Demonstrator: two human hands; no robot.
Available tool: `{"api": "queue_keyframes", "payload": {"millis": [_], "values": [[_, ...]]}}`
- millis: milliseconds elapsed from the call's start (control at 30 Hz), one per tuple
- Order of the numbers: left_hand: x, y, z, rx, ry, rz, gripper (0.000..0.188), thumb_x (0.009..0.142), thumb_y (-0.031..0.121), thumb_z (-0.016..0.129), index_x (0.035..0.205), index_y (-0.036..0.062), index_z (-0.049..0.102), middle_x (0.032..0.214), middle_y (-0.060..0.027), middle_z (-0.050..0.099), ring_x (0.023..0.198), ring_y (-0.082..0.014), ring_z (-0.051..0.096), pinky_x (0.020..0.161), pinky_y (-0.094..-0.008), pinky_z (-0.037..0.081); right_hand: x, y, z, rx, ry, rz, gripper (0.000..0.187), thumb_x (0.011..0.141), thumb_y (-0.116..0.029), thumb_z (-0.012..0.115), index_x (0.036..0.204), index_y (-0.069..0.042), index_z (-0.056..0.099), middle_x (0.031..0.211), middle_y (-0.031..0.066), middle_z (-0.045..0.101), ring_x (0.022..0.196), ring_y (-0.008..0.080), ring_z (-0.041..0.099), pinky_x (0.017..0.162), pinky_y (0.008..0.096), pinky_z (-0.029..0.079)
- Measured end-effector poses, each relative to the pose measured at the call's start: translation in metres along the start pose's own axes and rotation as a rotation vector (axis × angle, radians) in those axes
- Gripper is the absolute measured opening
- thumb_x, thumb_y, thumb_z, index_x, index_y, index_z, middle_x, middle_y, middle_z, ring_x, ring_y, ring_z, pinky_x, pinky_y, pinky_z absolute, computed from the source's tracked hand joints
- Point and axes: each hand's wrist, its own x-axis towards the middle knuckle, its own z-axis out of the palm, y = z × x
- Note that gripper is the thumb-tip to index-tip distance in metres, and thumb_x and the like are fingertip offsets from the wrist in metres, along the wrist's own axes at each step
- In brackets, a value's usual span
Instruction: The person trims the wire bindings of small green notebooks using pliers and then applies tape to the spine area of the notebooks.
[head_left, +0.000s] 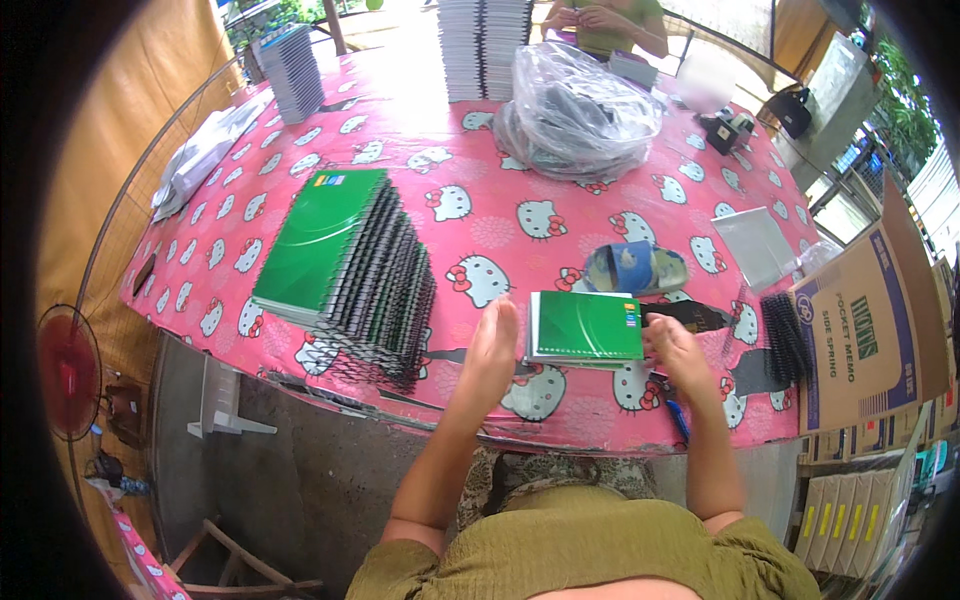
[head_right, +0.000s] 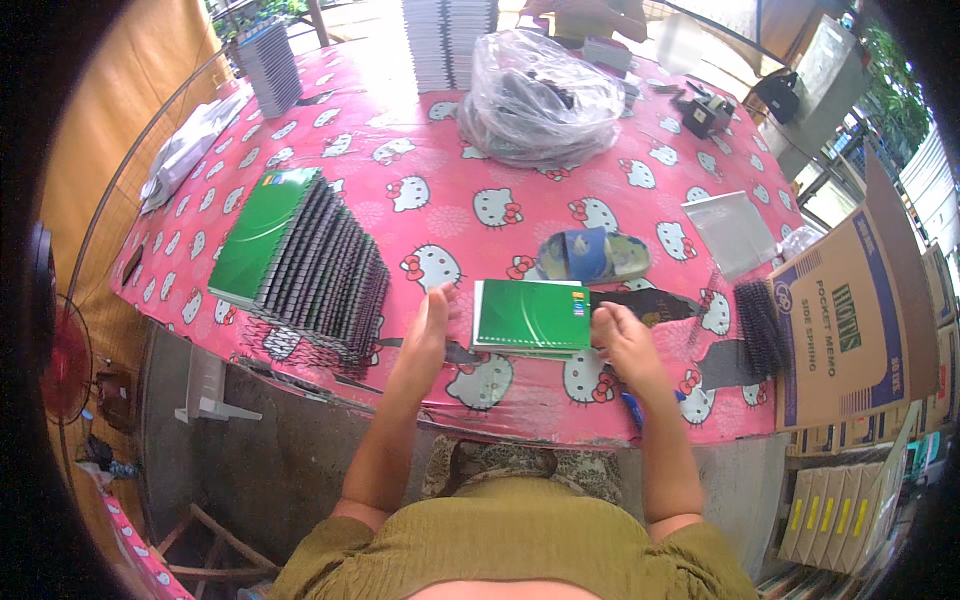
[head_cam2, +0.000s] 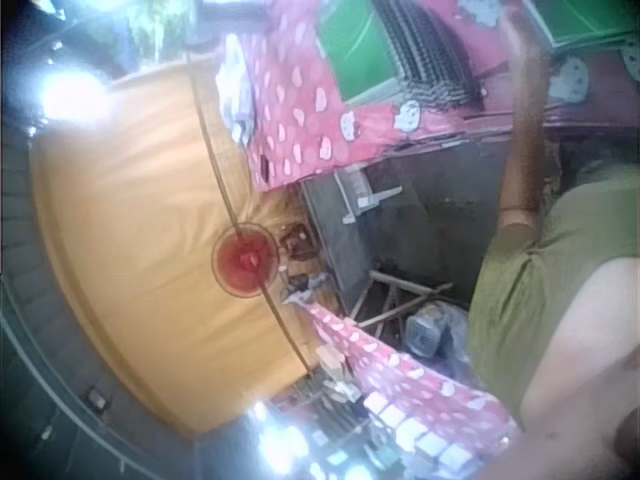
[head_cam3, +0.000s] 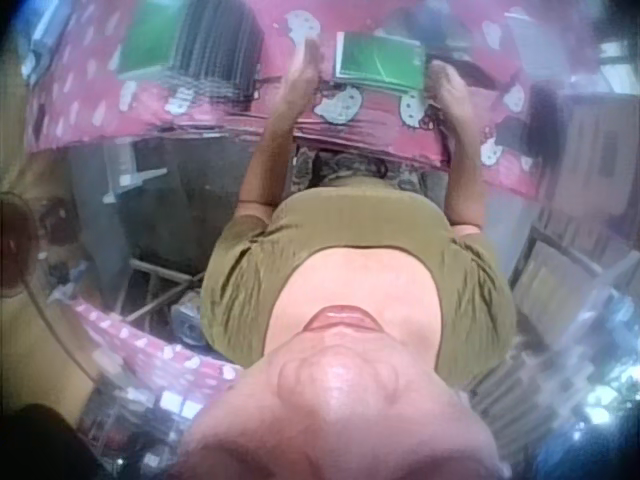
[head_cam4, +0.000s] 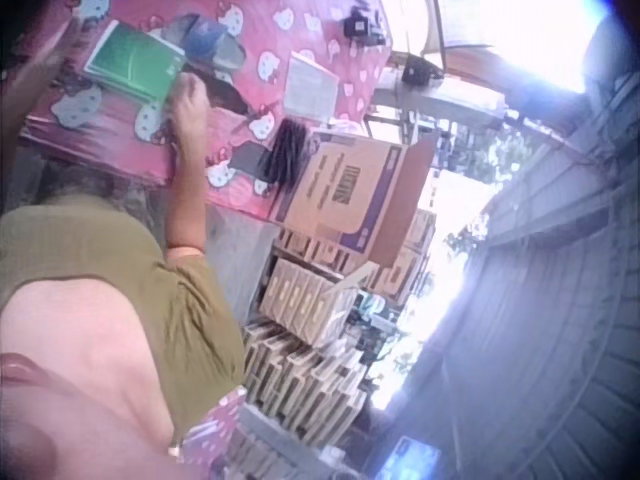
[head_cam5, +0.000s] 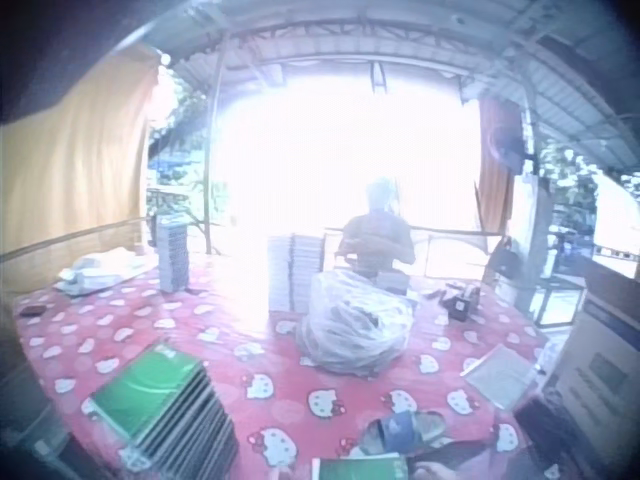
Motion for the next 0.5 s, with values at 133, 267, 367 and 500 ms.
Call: {"api": "queue_keyframes", "payload": {"millis": [133,267,367,500], "values": [[0.032,0.005,0.018,0.254,-0.048,-0.064,0.091,0.094,0.070,0.028,0.126,-0.0124,0.047,0.115,-0.0267,0.056,0.107,-0.0353,0.057,0.090,-0.0445,0.042,0.012,0.016,0.016,-0.051,-0.052,-0.035,0.057,0.095,-0.047,0.057,0.123,0.002,0.054,0.095,0.0053,0.064,0.079,0.0097,0.059,0.064,0.0257,0.049],[0.060,-0.037,0.028,0.387,0.044,-0.131,0.083,0.090,0.061,0.054,0.123,-0.0153,0.047,0.106,-0.0275,0.062,0.109,-0.0367,0.060,0.093,-0.0429,0.047,0.002,0.001,0.030,-0.160,-0.064,-0.037,0.046,0.093,-0.042,0.063,0.111,0.000,0.060,0.087,0.0032,0.064,0.071,0.0082,0.057,0.061,0.0254,0.047],[0.047,0.009,0.027,0.144,-0.132,-0.328,0.080,0.078,0.042,0.079,0.123,-0.0153,0.047,0.108,-0.0250,0.063,0.107,-0.0285,0.062,0.085,-0.0383,0.054,-0.005,-0.003,0.029,-0.123,-0.010,-0.061,0.042,0.092,-0.039,0.065,0.107,0.000,0.061,0.086,0.0031,0.064,0.068,0.0077,0.056,0.060,0.0252,0.045],[0.042,0.021,0.024,-0.202,-0.301,-0.393,0.096,0.060,0.033,0.092,0.130,-0.0125,0.044,0.135,-0.0271,0.043,0.112,-0.0304,0.058,0.081,-0.0344,0.056,-0.004,0.010,0.029,-0.120,0.019,-0.139,0.045,0.090,-0.039,0.067,0.112,0.000,0.061,0.089,0.0065,0.066,0.070,0.0094,0.056,0.063,0.0273,0.046]]}}
